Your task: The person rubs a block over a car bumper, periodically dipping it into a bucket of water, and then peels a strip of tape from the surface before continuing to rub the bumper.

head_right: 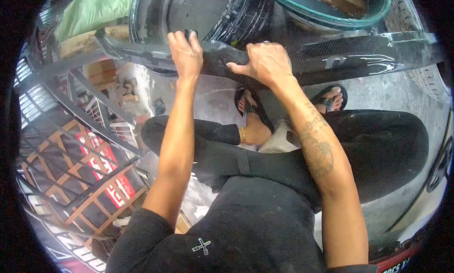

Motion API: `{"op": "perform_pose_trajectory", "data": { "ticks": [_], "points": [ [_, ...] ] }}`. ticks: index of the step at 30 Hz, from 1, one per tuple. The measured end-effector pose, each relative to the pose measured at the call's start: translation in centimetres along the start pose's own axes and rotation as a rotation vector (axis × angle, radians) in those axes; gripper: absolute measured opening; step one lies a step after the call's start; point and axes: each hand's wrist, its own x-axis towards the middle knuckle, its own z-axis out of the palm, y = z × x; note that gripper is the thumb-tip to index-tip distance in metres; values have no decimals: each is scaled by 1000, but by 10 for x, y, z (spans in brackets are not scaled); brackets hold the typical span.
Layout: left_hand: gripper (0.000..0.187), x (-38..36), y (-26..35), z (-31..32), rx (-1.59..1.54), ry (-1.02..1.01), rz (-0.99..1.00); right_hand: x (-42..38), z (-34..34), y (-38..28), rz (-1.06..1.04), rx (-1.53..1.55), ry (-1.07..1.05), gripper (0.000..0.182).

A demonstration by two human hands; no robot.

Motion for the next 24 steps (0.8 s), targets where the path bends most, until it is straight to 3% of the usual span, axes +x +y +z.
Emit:
{"op": "perform_pose_trajectory", "data": {
  "ticks": [3, 6, 8, 10, 12, 15, 18, 20, 23, 24],
  "points": [
    [21, -32, 32, 5, -16, 105, 162, -1, 1, 3, -24, -2, 57, 76],
    [20, -18, 15, -3, -22, 3, 139, 0, 4, 4, -21, 22, 29, 78],
    [22, -5, -12, 11, 55, 125, 110, -5, 5, 2, -16, 10, 35, 78],
    [22, -22, 25, 2, -21, 91, 20, -4, 6, 5, -61, 2, 133, 77],
    [22, -41, 33, 1, -36, 81, 166, 1, 0, 7, -61, -2, 91, 77],
    [25, -7, 4, -3, 27, -2, 39, -2, 5, 5, -60, 4, 62, 78],
    [22, -13, 13, 3, 51, 110, -12, -4, 3, 5, -69, 17, 105, 77],
    [22, -42, 39, -3, 35, 84, 160, 2, 0, 8, -48, 0, 88, 77],
    [19, -17, -13, -5, 123, 87, 193, -3, -2, 3, -13, 33, 12, 70],
    [19, -6, -16, -8, 102, 83, 110, -4, 1, 2, -22, 18, 45, 70]
  ]
}}
